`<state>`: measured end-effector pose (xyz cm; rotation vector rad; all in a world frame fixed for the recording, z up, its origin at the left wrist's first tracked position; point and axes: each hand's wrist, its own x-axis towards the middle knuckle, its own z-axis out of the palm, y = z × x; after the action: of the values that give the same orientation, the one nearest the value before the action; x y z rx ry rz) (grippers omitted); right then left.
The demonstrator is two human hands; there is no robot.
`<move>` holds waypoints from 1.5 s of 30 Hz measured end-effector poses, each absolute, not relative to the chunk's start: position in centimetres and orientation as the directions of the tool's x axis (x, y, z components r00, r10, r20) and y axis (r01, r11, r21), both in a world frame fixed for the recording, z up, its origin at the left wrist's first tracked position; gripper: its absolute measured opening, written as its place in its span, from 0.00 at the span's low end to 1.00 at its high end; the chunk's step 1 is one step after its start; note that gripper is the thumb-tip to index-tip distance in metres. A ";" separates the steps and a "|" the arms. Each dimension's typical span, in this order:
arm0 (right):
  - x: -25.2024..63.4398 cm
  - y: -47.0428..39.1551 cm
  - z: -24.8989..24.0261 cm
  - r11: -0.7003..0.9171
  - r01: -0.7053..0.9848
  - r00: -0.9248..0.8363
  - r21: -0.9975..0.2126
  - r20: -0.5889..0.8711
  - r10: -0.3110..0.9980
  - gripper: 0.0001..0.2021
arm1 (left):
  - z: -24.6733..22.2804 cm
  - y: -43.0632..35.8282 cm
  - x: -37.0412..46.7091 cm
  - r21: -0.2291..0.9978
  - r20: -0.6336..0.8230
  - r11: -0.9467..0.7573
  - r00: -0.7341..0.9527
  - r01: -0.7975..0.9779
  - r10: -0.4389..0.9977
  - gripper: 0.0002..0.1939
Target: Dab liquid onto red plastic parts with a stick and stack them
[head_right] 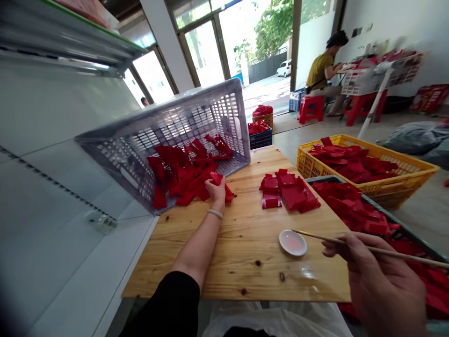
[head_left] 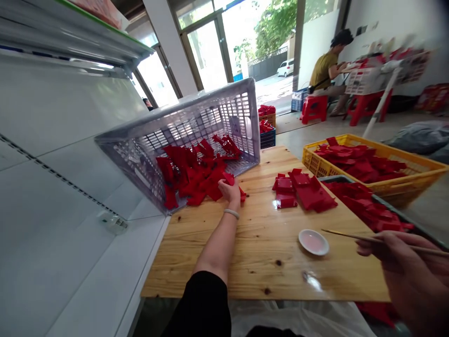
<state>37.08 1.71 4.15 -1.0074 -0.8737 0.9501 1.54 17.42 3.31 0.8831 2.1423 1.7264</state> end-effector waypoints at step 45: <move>39.2 4.9 0.2 0.128 0.349 -0.043 -0.929 0.121 0.992 0.25 | 5.3 -2.3 2.8 0.822 -0.430 0.376 -0.032 -0.428 0.902 0.43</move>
<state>39.21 4.89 0.18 -1.3563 -1.5404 0.9375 2.83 -2.30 5.32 0.5283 1.1525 1.1508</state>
